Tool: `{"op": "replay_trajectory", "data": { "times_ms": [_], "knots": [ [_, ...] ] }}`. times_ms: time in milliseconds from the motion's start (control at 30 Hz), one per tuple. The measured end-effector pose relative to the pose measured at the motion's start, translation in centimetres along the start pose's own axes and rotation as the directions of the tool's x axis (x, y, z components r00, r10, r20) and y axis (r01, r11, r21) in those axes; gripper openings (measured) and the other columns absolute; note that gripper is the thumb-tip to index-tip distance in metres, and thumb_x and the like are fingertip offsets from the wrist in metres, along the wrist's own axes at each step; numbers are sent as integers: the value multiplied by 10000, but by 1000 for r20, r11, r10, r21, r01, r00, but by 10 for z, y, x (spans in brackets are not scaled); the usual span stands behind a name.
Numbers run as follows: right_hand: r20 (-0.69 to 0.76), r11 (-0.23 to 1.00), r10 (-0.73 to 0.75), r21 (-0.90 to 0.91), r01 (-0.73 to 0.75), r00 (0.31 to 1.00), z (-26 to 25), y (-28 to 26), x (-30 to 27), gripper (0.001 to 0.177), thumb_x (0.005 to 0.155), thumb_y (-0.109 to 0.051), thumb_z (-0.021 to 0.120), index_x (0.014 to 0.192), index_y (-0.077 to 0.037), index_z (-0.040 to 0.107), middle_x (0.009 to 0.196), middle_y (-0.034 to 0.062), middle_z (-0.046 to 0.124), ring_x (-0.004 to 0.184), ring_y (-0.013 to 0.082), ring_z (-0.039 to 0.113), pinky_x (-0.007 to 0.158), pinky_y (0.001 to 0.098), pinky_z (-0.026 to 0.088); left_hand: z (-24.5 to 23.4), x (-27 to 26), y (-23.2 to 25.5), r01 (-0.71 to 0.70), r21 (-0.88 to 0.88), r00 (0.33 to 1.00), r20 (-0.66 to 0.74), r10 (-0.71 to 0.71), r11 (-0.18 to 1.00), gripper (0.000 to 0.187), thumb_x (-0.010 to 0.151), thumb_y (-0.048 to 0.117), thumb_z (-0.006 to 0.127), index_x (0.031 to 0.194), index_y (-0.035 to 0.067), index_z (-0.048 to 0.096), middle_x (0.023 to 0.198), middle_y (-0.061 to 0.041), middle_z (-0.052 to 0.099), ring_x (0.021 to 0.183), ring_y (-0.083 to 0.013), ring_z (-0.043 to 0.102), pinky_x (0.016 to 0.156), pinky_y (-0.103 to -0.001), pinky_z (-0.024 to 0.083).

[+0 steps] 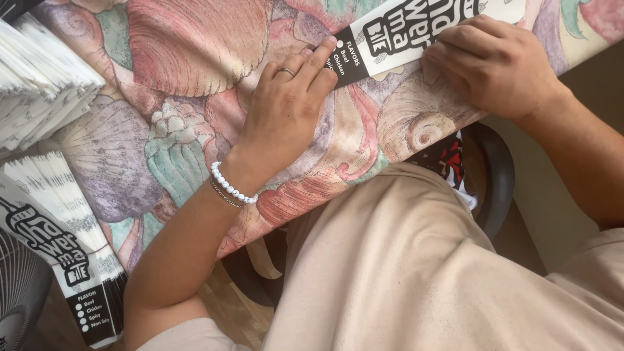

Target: Applying printed stickers to paper food wrappers at a packaging station

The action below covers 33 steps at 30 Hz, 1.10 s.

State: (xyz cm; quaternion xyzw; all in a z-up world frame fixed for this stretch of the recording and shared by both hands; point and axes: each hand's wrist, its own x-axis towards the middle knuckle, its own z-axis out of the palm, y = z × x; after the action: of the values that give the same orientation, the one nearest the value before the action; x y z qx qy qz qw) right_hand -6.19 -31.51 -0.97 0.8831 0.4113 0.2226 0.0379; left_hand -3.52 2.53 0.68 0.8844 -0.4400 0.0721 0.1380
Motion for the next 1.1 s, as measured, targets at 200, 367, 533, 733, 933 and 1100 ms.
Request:
{"op": "replay_trajectory", "data": {
  "times_ms": [200,367,533,733,933,1100],
  "knots": [
    [35,996,57,61,-59,998,4,17,-27,171,1072,-14,725,1179,-77,842,1180,67,781,1019,187,727,960,293,634,1,1,-1,6,18,999,50,-7,1000,230,936,-40,511,1101,97,593,1546,-139,469,1220,-351,585,928,-451,444],
    [40,985,123,120,-127,992,-3,20,-28,122,1150,-12,745,1188,-83,837,1210,87,773,1026,229,739,943,324,628,-5,9,-3,-49,95,996,74,43,994,224,887,-11,543,1075,101,592,1511,-168,504,1121,-332,558,879,-433,434],
    [44,967,113,226,-120,993,-4,14,15,93,1152,-50,748,1203,-41,826,1128,78,769,906,224,717,781,352,589,-10,16,-1,-60,92,992,117,49,994,260,812,-42,516,1021,100,578,1469,-190,509,1029,-327,549,857,-428,441],
    [48,999,20,27,-21,999,12,-13,86,298,1082,-230,705,1364,-179,784,956,-58,604,842,118,615,688,248,536,-11,15,2,-26,83,995,98,18,996,243,825,-58,512,997,97,586,1469,-211,530,1058,-330,566,875,-431,437],
    [32,999,35,-11,-35,999,18,-16,98,101,1134,-246,737,1174,-217,825,867,-66,560,763,105,524,591,242,457,-11,16,2,-13,62,993,116,6,998,243,828,-30,513,1008,114,591,1473,-197,522,1076,-328,558,846,-432,433],
    [99,983,182,-22,-181,978,44,33,33,185,1182,-136,725,1174,-290,827,803,-66,544,639,110,488,519,291,361,-14,18,0,-1,59,985,174,-9,998,273,827,-56,491,1008,133,569,1498,-195,489,1071,-315,552,857,-423,434]
  ]
}}
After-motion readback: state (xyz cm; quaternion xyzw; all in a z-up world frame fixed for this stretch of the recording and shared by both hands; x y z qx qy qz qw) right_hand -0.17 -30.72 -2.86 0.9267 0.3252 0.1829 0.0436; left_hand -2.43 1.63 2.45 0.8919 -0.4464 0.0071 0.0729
